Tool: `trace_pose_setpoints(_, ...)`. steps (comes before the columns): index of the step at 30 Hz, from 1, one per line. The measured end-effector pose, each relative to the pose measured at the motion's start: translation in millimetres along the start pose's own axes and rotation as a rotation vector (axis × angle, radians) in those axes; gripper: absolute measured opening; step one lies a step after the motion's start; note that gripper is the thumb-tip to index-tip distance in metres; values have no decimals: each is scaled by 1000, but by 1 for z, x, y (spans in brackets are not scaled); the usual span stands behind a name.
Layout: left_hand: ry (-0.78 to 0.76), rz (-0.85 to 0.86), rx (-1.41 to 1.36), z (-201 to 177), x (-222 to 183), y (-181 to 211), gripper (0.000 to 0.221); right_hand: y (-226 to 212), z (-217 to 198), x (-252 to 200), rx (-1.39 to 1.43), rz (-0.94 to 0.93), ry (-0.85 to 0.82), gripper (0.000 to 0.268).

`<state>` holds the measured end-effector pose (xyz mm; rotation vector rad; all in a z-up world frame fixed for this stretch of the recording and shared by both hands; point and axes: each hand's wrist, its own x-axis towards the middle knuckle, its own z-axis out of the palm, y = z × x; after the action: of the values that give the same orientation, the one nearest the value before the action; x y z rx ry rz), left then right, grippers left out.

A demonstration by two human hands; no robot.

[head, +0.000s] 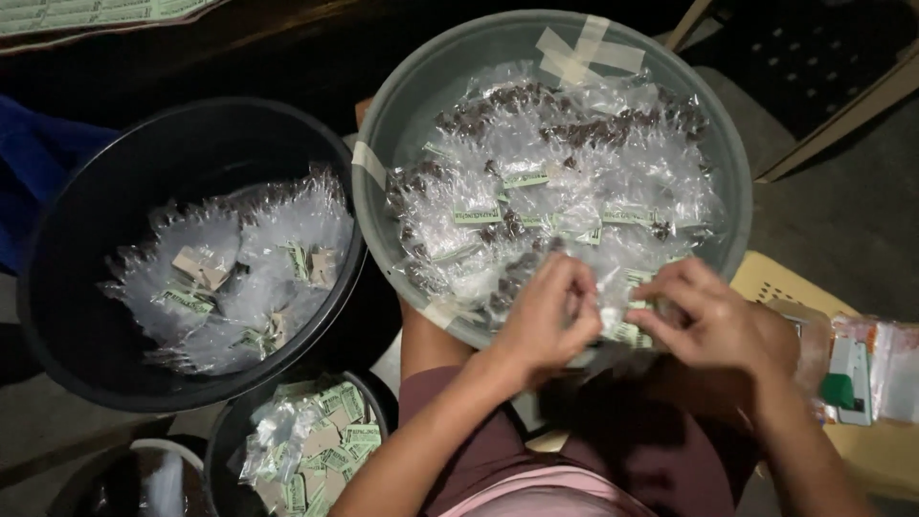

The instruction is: The person seals small plastic packets containing dried items by hand, using green adhesive labels to close the top of each packet and then placing the sealed packets into a bucket.

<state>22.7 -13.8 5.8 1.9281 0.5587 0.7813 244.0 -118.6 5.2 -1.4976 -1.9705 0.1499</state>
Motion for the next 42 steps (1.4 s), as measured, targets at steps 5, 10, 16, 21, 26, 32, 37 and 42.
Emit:
trace_pose_setpoints(5,200,403,236,15,4,9,15,-47,-5,16,755,383,162,23)
trace_pose_setpoints(10,371,477,152,6,2,26,17,-76,-7,31,821,731,282,15)
trace_pose_setpoints(16,152,-77,163,-36,2,-56,14,-72,-11,21,610,888,209,5)
trace_pose_setpoints(21,-105,-395,1204,-80,0,-174,19,-49,-13,-2,1135,816,416,9)
trace_pose_setpoints(26,77,-495,495,-91,14,-76,18,-81,-22,23,559,1096,203,17)
trace_pose_setpoints(32,34,-471,-225,-56,2,-37,28,-74,30,36,122,247,235,17)
trace_pose_setpoints(37,27,-464,-469,-36,-4,-13,31,-82,49,43,-152,344,179,6)
trace_pose_setpoints(42,25,-443,-562,-35,-7,-1,27,-80,47,37,-109,441,154,5)
